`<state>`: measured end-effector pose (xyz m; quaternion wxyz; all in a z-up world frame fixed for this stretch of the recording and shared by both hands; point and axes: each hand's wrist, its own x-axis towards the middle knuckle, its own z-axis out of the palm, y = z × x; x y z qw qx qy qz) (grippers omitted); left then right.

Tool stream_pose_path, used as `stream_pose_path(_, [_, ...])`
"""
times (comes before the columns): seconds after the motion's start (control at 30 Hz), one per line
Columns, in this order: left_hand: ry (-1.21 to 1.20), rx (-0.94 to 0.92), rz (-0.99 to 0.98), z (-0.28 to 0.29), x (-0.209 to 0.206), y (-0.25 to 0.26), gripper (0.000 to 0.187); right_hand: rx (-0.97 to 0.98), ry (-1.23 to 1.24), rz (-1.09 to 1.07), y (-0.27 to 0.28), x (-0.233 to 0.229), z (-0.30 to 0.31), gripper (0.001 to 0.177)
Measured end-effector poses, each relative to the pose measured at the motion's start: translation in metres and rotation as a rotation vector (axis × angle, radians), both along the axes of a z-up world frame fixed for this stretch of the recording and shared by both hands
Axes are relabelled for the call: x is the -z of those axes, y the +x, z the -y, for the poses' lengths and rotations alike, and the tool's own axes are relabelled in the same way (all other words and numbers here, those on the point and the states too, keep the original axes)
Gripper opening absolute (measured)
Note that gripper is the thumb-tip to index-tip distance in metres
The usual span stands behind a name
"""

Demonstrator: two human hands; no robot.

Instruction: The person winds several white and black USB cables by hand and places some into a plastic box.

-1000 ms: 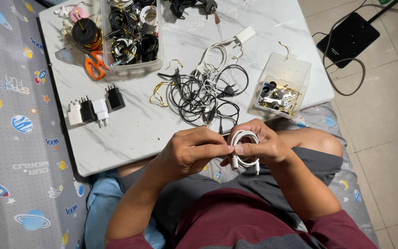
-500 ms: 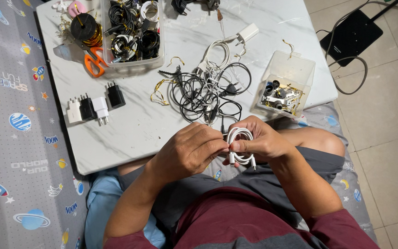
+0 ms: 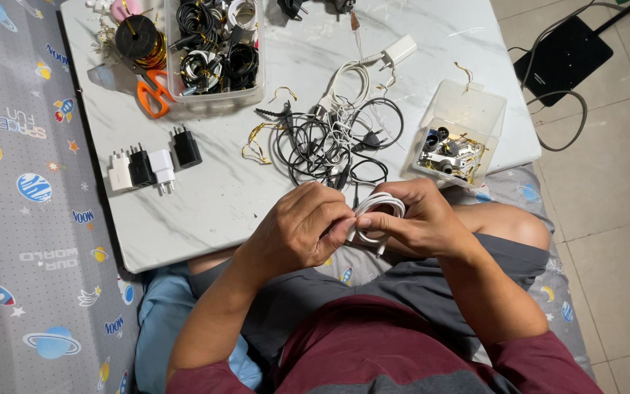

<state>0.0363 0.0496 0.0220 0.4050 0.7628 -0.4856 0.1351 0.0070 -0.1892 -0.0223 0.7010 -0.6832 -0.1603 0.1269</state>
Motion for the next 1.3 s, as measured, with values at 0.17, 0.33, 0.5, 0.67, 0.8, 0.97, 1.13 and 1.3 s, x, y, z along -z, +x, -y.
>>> stream_pose_path(0.17, [-0.084,-0.077,-0.173,0.002,0.005,-0.003,0.012,0.08,-0.118,0.282,0.001,-0.019,-0.007,0.017])
stream_pose_path(0.33, [-0.154,-0.169,-0.249,0.008,0.006,-0.008,0.01,0.244,-0.308,0.669,0.004,-0.022,-0.017,0.025])
stream_pose_path(0.5, [-0.259,-0.292,-0.391,0.019,0.011,-0.021,0.007,0.317,-0.42,0.883,0.01,-0.024,-0.02,0.028])
stream_pose_path(0.67, [-0.529,-0.279,-0.81,0.031,0.038,-0.035,0.005,0.393,-0.586,1.245,0.019,-0.022,-0.019,0.022])
stream_pose_path(0.8, [-0.653,-0.193,-0.892,0.033,0.055,-0.041,0.005,0.476,-0.518,1.215,0.019,-0.016,-0.024,0.023])
stream_pose_path(0.97, [-0.417,-0.411,-0.257,0.018,0.058,-0.042,0.01,0.313,0.184,0.172,0.003,0.012,-0.029,0.048])
stream_pose_path(1.13, [-0.261,-0.377,-0.004,0.01,0.077,-0.039,0.018,-0.137,0.764,-0.497,-0.021,0.052,-0.016,0.038])
stream_pose_path(1.3, [-0.353,-0.469,-0.22,0.014,0.097,-0.051,0.015,0.064,0.532,-0.399,-0.021,0.066,-0.016,0.03])
